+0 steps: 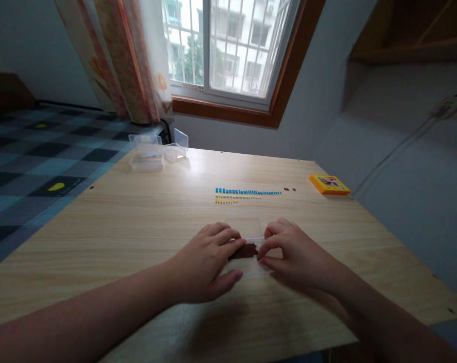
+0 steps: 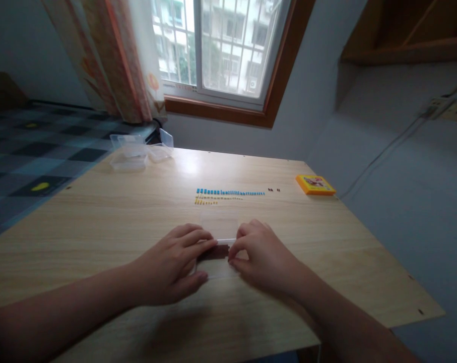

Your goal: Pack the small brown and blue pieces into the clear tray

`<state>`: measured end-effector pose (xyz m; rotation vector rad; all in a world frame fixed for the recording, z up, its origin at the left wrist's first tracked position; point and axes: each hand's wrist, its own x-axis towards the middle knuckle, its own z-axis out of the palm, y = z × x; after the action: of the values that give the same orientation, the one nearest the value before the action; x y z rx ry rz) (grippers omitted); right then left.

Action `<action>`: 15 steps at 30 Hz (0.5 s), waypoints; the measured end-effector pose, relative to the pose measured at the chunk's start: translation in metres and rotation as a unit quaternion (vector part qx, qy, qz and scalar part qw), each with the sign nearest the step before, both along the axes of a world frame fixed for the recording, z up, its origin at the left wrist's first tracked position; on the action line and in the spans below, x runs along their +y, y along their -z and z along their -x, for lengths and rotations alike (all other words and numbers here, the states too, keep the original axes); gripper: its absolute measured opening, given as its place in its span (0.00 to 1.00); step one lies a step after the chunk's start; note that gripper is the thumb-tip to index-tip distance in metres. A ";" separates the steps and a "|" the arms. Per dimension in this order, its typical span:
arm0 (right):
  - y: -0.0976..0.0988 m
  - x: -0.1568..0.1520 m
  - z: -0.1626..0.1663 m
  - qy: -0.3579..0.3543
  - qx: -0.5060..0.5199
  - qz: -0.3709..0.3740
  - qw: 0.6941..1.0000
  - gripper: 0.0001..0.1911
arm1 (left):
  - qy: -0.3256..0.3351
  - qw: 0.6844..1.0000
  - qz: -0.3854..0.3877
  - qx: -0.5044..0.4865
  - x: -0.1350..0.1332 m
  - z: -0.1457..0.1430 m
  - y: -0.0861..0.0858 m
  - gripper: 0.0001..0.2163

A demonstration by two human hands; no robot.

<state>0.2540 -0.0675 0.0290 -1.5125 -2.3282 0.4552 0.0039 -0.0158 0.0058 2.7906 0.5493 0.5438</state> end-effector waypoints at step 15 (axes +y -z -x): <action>-0.018 -0.005 -0.005 -0.094 -0.009 0.035 0.995 0.10 | -0.001 1.000 -0.003 -0.008 0.000 -0.002 -0.001 0.20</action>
<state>0.2585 -0.0723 0.0475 -1.3382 -2.5048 0.5781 0.0055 -0.0163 0.0063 2.7890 0.5480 0.5694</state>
